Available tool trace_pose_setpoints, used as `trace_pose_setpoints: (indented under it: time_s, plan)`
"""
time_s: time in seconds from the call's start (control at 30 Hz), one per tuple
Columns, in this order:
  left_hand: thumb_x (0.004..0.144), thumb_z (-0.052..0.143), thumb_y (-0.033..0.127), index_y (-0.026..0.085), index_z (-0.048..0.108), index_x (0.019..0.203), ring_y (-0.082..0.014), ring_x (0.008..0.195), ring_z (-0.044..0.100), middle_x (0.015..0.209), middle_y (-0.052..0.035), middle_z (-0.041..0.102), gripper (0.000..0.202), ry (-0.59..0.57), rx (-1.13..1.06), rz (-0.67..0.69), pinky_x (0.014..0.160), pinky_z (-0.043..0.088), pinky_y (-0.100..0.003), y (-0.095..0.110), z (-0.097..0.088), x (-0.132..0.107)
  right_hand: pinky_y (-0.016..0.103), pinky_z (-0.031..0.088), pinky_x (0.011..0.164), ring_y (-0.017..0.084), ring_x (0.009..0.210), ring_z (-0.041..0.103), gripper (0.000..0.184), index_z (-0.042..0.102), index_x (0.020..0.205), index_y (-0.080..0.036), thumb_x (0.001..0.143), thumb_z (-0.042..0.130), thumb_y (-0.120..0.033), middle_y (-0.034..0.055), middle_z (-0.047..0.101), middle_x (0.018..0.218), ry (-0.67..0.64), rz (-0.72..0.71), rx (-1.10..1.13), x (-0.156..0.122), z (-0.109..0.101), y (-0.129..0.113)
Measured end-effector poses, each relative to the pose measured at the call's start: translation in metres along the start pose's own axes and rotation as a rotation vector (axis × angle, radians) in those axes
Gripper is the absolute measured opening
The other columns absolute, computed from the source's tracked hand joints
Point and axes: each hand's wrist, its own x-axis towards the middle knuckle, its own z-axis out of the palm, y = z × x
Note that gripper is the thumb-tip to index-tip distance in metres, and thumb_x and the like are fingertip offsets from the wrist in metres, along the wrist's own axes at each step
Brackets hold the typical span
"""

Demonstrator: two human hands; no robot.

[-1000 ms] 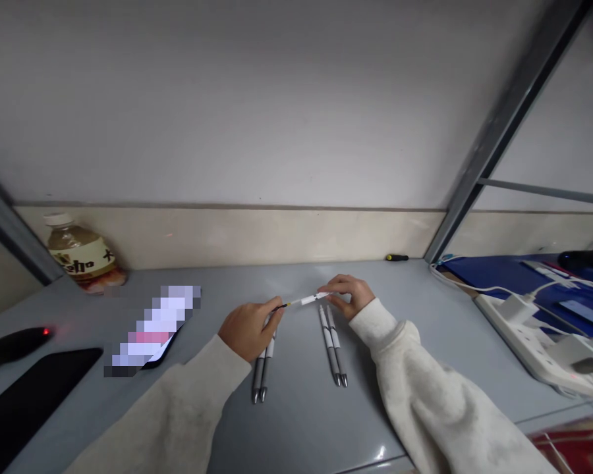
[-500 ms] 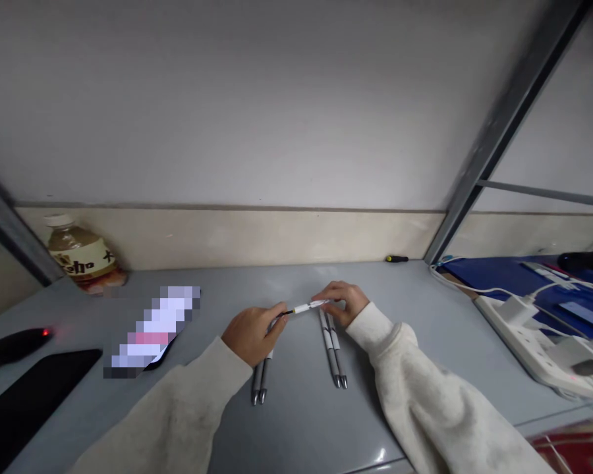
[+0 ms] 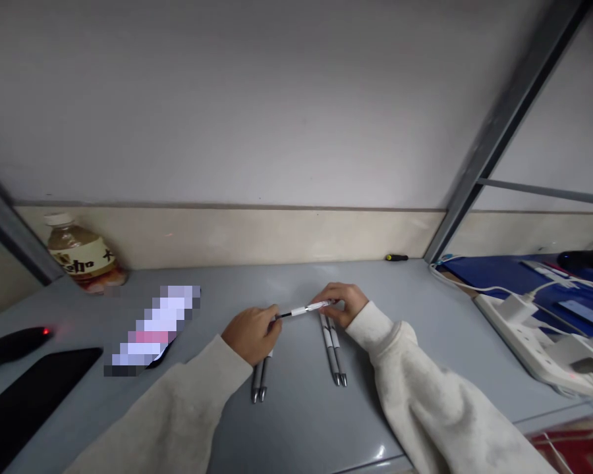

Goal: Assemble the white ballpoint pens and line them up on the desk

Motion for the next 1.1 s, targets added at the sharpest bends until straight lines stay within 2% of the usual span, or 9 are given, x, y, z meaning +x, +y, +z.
trace_pose_setpoints:
  time_s: [0.2, 0.37, 0.57, 0.73, 0.87, 0.93, 1.03, 1.1]
  plan:
    - [0.085, 0.035, 0.023, 0.02, 0.051, 0.073, -0.0164, 0.058, 0.055, 0.057, 0.001, 0.054, 0.021, -0.04, 0.062, 0.001, 0.052, 0.031, -0.025, 0.004, -0.002, 0.0, 0.024, 0.046, 0.059, 0.015, 0.065, 0.059, 0.018, 0.071, 0.085, -0.015, 0.07, 0.062, -0.011, 0.0067, 0.067, 0.074, -0.011, -0.063, 0.007, 0.0, 0.003, 0.002]
    - [0.084, 0.036, 0.023, 0.02, 0.053, 0.073, -0.018, 0.064, 0.058, 0.061, -0.0013, 0.059, 0.02, -0.028, 0.119, 0.015, 0.056, 0.034, -0.026, 0.007, -0.001, -0.002, 0.023, 0.046, 0.061, 0.014, 0.066, 0.059, 0.019, 0.072, 0.084, -0.017, 0.068, 0.064, -0.012, 0.0057, 0.069, 0.075, -0.029, -0.074, 0.05, 0.0, 0.008, 0.001]
    - [0.083, 0.036, 0.026, 0.02, 0.056, 0.074, -0.0206, 0.067, 0.061, 0.066, -0.0034, 0.062, 0.023, -0.048, 0.21, -0.025, 0.056, 0.035, -0.028, 0.007, -0.002, -0.002, 0.023, 0.046, 0.059, 0.013, 0.061, 0.058, 0.018, 0.072, 0.081, -0.016, 0.064, 0.069, -0.014, 0.0052, 0.07, 0.073, -0.055, 0.103, 0.155, -0.003, 0.011, -0.004]
    - [0.083, 0.034, 0.026, 0.019, 0.057, 0.074, -0.0219, 0.066, 0.061, 0.065, -0.0046, 0.063, 0.026, -0.034, 0.254, -0.021, 0.056, 0.036, -0.029, 0.007, -0.004, -0.003, 0.022, 0.043, 0.056, 0.012, 0.058, 0.055, 0.017, 0.071, 0.082, -0.014, 0.071, 0.064, -0.025, 0.0034, 0.066, 0.064, -0.053, 0.214, 0.293, -0.004, 0.013, -0.008]
    - [0.083, 0.034, 0.025, 0.019, 0.058, 0.075, -0.0224, 0.067, 0.061, 0.065, -0.005, 0.063, 0.026, -0.006, 0.266, -0.012, 0.058, 0.037, -0.029, 0.008, -0.005, -0.004, 0.02, 0.033, 0.042, 0.007, 0.038, 0.04, 0.038, 0.067, 0.081, -0.012, 0.084, 0.046, -0.043, -0.003, 0.051, 0.045, -0.152, 0.292, 0.482, -0.005, 0.017, -0.006]
    - [0.083, 0.034, 0.025, 0.019, 0.058, 0.076, -0.022, 0.067, 0.061, 0.065, -0.0048, 0.064, 0.026, 0.001, 0.262, -0.014, 0.058, 0.037, -0.029, 0.009, -0.005, -0.003, 0.02, 0.031, 0.04, 0.007, 0.035, 0.036, 0.043, 0.064, 0.085, -0.011, 0.085, 0.041, -0.047, -0.0055, 0.045, 0.04, -0.168, 0.308, 0.553, -0.005, 0.019, -0.004]
    - [0.083, 0.035, 0.025, 0.02, 0.058, 0.075, -0.0209, 0.066, 0.061, 0.064, -0.0038, 0.063, 0.025, 0.005, 0.254, -0.02, 0.058, 0.037, -0.028, 0.009, -0.006, -0.002, 0.019, 0.032, 0.042, 0.007, 0.039, 0.039, 0.038, 0.058, 0.094, -0.014, 0.075, 0.057, -0.046, -0.0075, 0.045, 0.045, -0.116, 0.303, 0.595, -0.005, 0.018, -0.004]
    - [0.083, 0.035, 0.025, 0.02, 0.058, 0.075, -0.0206, 0.066, 0.061, 0.064, -0.0037, 0.064, 0.024, 0.007, 0.253, -0.025, 0.058, 0.037, -0.028, 0.008, -0.006, -0.002, 0.018, 0.03, 0.043, 0.006, 0.042, 0.038, 0.036, 0.056, 0.088, -0.016, 0.064, 0.069, -0.04, -0.0085, 0.044, 0.049, -0.089, 0.289, 0.574, -0.005, 0.016, -0.004]
